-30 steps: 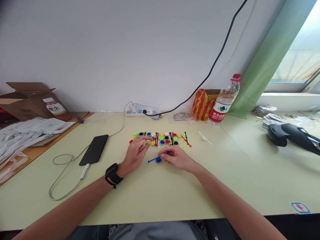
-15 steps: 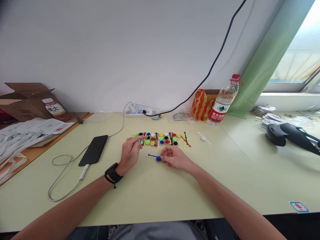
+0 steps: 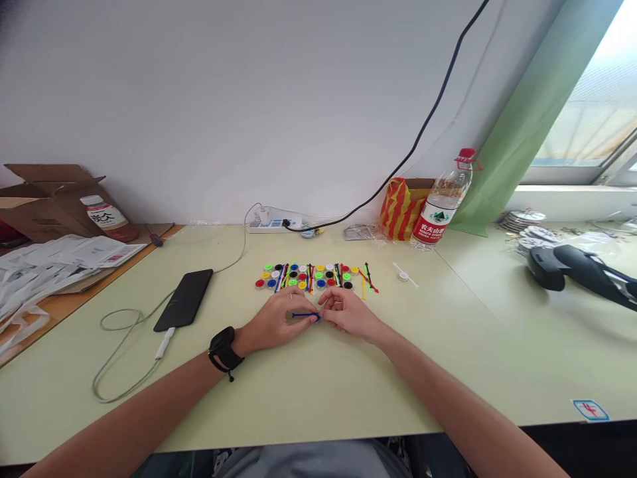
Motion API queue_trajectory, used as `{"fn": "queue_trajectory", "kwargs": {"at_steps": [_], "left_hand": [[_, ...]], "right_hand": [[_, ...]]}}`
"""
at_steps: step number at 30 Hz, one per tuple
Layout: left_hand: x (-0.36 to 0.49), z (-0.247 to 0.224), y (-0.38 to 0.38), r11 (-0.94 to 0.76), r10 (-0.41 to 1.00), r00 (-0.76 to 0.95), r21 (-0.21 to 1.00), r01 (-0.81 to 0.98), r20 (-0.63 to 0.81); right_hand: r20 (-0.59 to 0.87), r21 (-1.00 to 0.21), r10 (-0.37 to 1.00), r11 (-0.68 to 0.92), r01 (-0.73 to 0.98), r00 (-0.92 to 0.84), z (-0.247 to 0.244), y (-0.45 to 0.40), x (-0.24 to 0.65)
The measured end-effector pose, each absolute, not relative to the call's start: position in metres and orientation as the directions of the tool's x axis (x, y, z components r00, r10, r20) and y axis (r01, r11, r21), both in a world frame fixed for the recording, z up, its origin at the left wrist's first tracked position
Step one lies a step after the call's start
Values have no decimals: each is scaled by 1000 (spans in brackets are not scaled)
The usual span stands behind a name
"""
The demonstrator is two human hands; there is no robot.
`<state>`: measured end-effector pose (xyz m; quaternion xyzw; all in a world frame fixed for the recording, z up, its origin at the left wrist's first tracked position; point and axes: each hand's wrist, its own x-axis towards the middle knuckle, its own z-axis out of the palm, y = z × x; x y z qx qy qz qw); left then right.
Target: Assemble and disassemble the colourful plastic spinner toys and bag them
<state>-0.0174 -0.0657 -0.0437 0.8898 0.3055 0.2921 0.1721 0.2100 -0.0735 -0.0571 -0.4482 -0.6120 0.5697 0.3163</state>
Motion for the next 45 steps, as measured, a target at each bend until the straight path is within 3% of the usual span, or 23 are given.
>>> {"fn": "queue_trajectory", "kwargs": {"at_steps": [7,13,19,25,30,31,33,35,37,39,45], "left_hand": [[-19,-46,-65,-822,565,715,361,441,413],[-19,-42,-71,-846,532,748,278,454,396],[-20,-44,-74,-849,528,735,293,440,426],[-19,-42,-74,-823,563,669,258,506,484],[-21,-42,-69,-783,602,567,277,557,562],[-22,-42,-67,-769,614,534,290,570,581],[-24,-41,-65,-743,636,472,318,590,611],[-24,-39,-64,-732,644,449,329,596,620],[-24,-37,-65,-737,641,463,323,594,612],[-22,-37,-65,-752,628,486,314,579,607],[-21,-44,-61,-748,626,462,318,582,628]], "right_hand": [[-80,-974,912,14,225,-403,-57,-74,208],[121,-923,885,267,277,-449,-59,-75,208],[164,-747,895,388,540,-416,-55,-81,214],[198,-623,930,364,692,-311,-44,-90,215],[168,-618,969,245,747,-180,-40,-98,209],[135,-642,973,229,732,-186,-37,-101,209],[-9,-749,924,248,615,-383,-30,-105,214],[-130,-903,685,217,371,-717,-21,-108,221],[-92,-977,544,115,183,-834,-12,-108,227],[-50,-990,608,74,120,-793,-8,-105,229],[-72,-985,795,39,169,-602,-22,-92,219]]}}
